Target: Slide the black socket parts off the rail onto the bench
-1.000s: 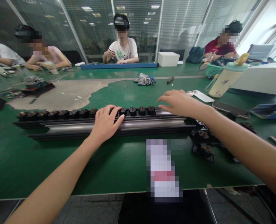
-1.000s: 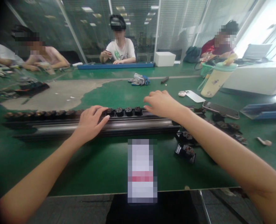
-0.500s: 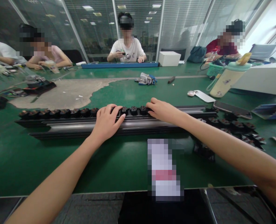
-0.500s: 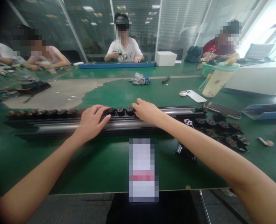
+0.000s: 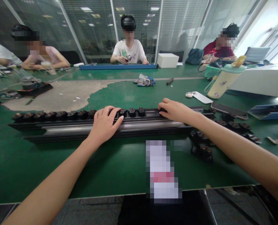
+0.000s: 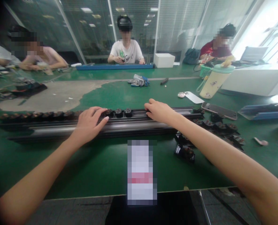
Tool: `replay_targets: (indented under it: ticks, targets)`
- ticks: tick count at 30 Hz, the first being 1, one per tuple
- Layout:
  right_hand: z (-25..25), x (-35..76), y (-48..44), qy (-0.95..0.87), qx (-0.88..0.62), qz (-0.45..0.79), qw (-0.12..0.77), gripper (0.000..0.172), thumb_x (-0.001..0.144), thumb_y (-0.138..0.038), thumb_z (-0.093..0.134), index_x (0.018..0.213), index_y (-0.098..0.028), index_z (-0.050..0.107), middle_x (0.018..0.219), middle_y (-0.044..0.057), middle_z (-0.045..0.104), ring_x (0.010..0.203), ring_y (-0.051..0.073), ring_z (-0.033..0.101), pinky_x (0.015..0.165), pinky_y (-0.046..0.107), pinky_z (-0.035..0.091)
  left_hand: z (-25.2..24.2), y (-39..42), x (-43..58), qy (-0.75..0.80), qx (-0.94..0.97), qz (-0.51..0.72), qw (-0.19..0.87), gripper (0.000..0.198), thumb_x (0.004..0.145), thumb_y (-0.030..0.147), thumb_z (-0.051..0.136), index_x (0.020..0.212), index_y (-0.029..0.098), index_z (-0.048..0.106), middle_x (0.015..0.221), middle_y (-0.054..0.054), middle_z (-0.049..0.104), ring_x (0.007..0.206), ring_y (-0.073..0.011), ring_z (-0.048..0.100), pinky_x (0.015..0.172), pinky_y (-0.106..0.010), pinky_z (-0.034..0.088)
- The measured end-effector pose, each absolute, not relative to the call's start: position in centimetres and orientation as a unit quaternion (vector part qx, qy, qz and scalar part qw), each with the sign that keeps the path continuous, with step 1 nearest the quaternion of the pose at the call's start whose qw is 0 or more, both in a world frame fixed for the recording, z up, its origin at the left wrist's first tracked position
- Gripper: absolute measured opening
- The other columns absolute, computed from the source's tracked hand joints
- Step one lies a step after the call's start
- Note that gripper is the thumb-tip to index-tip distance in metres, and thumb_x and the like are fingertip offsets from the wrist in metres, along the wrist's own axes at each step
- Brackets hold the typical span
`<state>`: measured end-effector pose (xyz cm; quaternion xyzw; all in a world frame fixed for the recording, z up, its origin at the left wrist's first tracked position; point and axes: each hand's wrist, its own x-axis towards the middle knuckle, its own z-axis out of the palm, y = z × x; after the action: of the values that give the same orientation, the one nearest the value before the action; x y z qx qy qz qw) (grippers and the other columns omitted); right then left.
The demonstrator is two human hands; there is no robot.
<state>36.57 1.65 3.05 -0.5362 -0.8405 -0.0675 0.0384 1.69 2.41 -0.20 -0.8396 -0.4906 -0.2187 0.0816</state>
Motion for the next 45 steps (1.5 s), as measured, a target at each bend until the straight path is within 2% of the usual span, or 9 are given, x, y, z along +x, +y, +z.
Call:
replay_targets:
  ticks: [4, 9, 13, 19, 27, 31, 37, 41, 45]
  targets:
    - [2.5, 39.0, 1.4, -0.831, -0.552, -0.061, 0.045, 0.025, 0.101, -0.031, 0.053, 0.117, -0.020, 0.068, 0.116, 0.010, 0.061, 0.074, 0.015, 0.057, 0.072, 0.031, 0.045, -0.2, 2.4, 1.7, -0.488, -0.839, -0.224, 0.084, 0.053, 0.108, 0.053, 0.036, 0.143, 0.024, 0.062, 0.140, -0.015, 0.062, 0.131, -0.0356, 0.055, 0.117, -0.056, 0.039]
    - [1.7, 43.2, 1.1, -0.823, -0.561, -0.033, 0.075, 0.025, 0.099, -0.033, 0.054, 0.116, -0.021, 0.069, 0.112, 0.010, 0.060, 0.084, 0.020, 0.062, 0.083, 0.034, 0.050, -0.2, 2.5, 1.7, -0.489, -0.839, -0.221, 0.086, 0.054, 0.108, 0.053, 0.035, 0.142, 0.021, 0.063, 0.140, -0.016, 0.062, 0.130, -0.0369, 0.055, 0.116, -0.057, 0.039]
    - [0.8, 47.2, 1.0, -0.805, -0.583, -0.029, 0.101, 0.029, 0.096, -0.038, 0.055, 0.114, -0.022, 0.071, 0.107, 0.009, 0.059, 0.079, 0.019, 0.060, 0.089, 0.037, 0.052, -0.1, 2.5, 1.7, -0.490, -0.839, -0.218, 0.089, 0.056, 0.108, 0.053, 0.034, 0.142, 0.019, 0.063, 0.140, -0.017, 0.062, 0.130, -0.0373, 0.056, 0.116, -0.056, 0.040]
    - [0.5, 51.7, 0.5, -0.790, -0.602, -0.023, 0.112, 0.033, 0.092, -0.043, 0.056, 0.110, -0.022, 0.074, 0.103, 0.010, 0.062, 0.084, 0.022, 0.060, 0.089, 0.038, 0.050, -0.3, 2.6, 1.7, -0.489, -0.839, -0.221, 0.094, 0.053, 0.108, 0.054, 0.035, 0.142, 0.024, 0.062, 0.139, -0.015, 0.062, 0.130, -0.0365, 0.057, 0.116, -0.056, 0.040]
    - [-0.2, 55.7, 0.2, -0.770, -0.630, -0.028, 0.097, 0.037, 0.092, -0.047, 0.055, 0.113, -0.022, 0.074, 0.105, 0.011, 0.062, 0.089, 0.024, 0.061, 0.092, 0.041, 0.052, -0.4, 2.9, 1.6, -0.488, -0.840, -0.211, 0.106, 0.057, 0.108, 0.054, 0.033, 0.142, 0.019, 0.062, 0.140, -0.017, 0.063, 0.130, -0.0375, 0.057, 0.114, -0.056, 0.041]
    - [-0.5, 57.4, -0.3, -0.754, -0.651, -0.026, 0.089, 0.031, 0.092, -0.039, 0.058, 0.112, -0.022, 0.074, 0.110, 0.013, 0.061, 0.094, 0.026, 0.061, 0.096, 0.041, 0.050, -0.4, 3.0, 1.6, -0.488, -0.841, -0.208, 0.109, 0.058, 0.108, 0.054, 0.033, 0.143, 0.017, 0.062, 0.139, -0.017, 0.063, 0.129, -0.0379, 0.057, 0.113, -0.056, 0.042]
    - [-0.5, 59.2, -0.9, -0.734, -0.671, -0.036, 0.098, 0.023, 0.093, -0.029, 0.062, 0.109, -0.020, 0.074, 0.105, 0.015, 0.061, 0.093, 0.026, 0.060, 0.095, 0.041, 0.047, -0.5, 2.9, 1.6, -0.490, -0.838, -0.217, 0.104, 0.055, 0.108, 0.054, 0.034, 0.142, 0.021, 0.062, 0.140, -0.015, 0.063, 0.130, -0.0365, 0.057, 0.115, -0.054, 0.041]
    - [-0.8, 60.5, -1.1, -0.715, -0.691, -0.040, 0.097, 0.016, 0.088, -0.020, 0.068, 0.102, -0.020, 0.075, 0.102, 0.014, 0.062, 0.088, 0.025, 0.059, 0.091, 0.041, 0.047, -0.5, 2.9, 1.5, -0.491, -0.837, -0.216, 0.105, 0.055, 0.108, 0.054, 0.034, 0.142, 0.022, 0.061, 0.140, -0.015, 0.063, 0.129, -0.0360, 0.058, 0.115, -0.054, 0.041]
    - [-0.6, 61.4, -1.9, -0.708, -0.699, -0.042, 0.095, 0.016, 0.085, -0.014, 0.073, 0.099, -0.020, 0.077, 0.103, 0.014, 0.064, 0.090, 0.024, 0.060, 0.091, 0.039, 0.047, -0.6, 2.9, 1.5, -0.490, -0.838, -0.218, 0.106, 0.054, 0.108, 0.054, 0.034, 0.142, 0.021, 0.062, 0.140, -0.015, 0.063, 0.129, -0.0361, 0.057, 0.115, -0.054, 0.041]
